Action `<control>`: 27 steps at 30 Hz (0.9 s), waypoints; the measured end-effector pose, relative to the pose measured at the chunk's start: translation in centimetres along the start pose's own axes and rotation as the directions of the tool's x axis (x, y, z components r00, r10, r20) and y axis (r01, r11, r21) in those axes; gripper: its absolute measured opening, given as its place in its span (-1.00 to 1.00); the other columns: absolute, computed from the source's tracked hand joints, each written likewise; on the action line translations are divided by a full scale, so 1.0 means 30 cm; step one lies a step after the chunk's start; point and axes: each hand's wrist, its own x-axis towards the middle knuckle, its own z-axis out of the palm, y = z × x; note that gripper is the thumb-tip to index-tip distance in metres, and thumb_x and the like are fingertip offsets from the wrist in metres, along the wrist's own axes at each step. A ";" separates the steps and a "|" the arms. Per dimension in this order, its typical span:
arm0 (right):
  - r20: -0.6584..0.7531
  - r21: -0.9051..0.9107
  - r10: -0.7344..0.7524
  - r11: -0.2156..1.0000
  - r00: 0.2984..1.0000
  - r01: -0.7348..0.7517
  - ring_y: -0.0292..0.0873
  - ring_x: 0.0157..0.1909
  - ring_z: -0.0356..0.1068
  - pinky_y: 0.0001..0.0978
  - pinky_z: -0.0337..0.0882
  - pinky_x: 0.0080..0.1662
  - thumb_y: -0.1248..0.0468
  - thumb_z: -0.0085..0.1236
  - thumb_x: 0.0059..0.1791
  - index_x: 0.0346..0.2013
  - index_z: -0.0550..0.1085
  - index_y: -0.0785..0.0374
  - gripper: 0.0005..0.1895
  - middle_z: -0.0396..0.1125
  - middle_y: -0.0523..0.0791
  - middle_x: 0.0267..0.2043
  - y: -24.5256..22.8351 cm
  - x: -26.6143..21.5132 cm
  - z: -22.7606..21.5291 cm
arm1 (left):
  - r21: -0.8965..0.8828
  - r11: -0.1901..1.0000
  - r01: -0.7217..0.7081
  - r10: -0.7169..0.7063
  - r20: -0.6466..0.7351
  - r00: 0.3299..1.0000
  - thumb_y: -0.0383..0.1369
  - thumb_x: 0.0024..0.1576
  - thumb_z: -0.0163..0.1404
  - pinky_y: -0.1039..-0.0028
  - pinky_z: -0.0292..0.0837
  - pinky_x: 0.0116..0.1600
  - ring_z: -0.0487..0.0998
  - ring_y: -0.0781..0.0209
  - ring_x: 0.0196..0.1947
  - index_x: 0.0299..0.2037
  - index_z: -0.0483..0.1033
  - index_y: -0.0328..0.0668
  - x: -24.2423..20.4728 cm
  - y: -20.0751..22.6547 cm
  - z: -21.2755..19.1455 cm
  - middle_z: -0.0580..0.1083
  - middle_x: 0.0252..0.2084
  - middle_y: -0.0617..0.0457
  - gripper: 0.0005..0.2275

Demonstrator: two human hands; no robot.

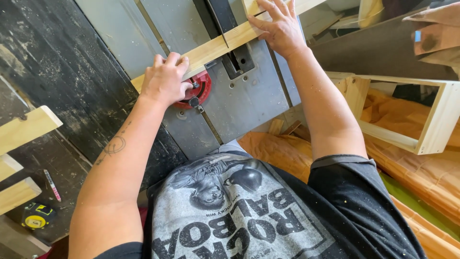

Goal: Measuring, marking, and cutting wooden slats using a table saw and hand tools.

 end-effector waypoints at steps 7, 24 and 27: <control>0.048 0.027 0.033 0.999 0.998 -0.034 0.28 0.52 0.01 0.72 -0.01 0.25 0.41 0.66 -0.07 0.32 0.62 0.06 -0.33 0.19 0.13 0.49 0.004 0.015 0.005 | -0.004 1.000 0.001 -0.001 0.005 1.000 -0.01 0.14 0.23 0.00 0.67 -0.20 0.46 -0.22 -0.05 0.34 0.42 -0.15 0.006 -0.008 -0.013 0.43 0.17 -0.09 -0.38; 0.023 -0.017 -0.001 1.000 1.000 0.001 0.27 0.52 0.04 0.62 0.10 0.26 0.36 0.62 -0.02 0.29 0.65 -0.01 -0.41 0.22 0.08 0.48 0.013 0.034 -0.025 | -0.081 0.996 0.023 -0.022 0.005 1.000 -0.06 0.11 0.28 -0.07 0.64 -0.05 0.45 -0.27 0.05 0.33 0.45 -0.17 0.029 -0.048 -0.079 0.45 0.22 -0.08 -0.38; 0.147 -0.003 0.018 1.000 0.989 -0.018 0.25 0.55 -0.04 0.63 0.12 0.29 0.25 0.59 -0.06 0.40 0.52 -0.03 -0.27 0.12 0.03 0.53 0.002 0.026 -0.048 | -0.116 0.992 0.050 -0.046 0.037 0.998 -0.03 0.10 0.25 -0.04 0.66 -0.01 0.44 -0.22 0.07 0.35 0.43 -0.16 -0.005 -0.020 -0.036 0.46 0.23 -0.07 -0.36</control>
